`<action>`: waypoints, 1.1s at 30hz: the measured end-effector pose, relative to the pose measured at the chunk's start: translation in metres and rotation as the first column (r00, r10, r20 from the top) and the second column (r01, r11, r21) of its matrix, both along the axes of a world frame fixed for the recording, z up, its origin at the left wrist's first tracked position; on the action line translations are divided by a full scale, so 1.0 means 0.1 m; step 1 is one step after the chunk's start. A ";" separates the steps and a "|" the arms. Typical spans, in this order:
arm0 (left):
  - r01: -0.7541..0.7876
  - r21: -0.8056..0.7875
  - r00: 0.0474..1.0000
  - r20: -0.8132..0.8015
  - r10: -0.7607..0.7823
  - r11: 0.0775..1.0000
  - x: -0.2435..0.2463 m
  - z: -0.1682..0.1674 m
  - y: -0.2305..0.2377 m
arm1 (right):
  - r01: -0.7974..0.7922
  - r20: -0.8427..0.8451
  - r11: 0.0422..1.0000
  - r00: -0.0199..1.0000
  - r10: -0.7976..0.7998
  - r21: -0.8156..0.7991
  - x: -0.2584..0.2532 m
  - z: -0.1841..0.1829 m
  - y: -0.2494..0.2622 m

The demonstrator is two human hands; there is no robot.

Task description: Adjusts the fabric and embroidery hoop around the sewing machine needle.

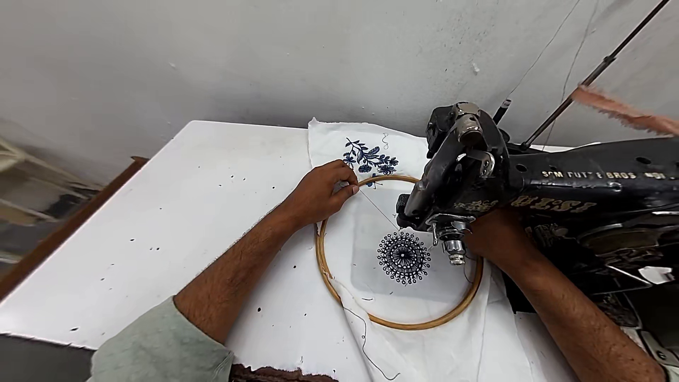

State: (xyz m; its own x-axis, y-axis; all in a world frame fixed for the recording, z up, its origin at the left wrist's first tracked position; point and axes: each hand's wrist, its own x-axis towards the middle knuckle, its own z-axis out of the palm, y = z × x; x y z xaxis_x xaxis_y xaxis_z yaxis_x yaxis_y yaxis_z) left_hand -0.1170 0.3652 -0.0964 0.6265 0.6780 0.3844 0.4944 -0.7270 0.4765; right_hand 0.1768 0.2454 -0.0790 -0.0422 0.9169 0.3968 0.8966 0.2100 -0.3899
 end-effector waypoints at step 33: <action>-0.055 -0.078 0.998 0.012 0.056 0.995 -0.07 0.07 0.03 | 0.050 -0.011 0.992 0.999 -0.049 0.115 0.08 -0.11 0.10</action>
State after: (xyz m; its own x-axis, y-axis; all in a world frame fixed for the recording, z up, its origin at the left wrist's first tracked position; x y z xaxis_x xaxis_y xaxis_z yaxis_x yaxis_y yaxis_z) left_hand -0.1237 0.3681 -0.0895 0.5821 0.7397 0.3377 0.5261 -0.6593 0.5372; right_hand 0.1850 0.2553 -0.0905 0.0059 0.8660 0.4999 0.9041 0.2089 -0.3726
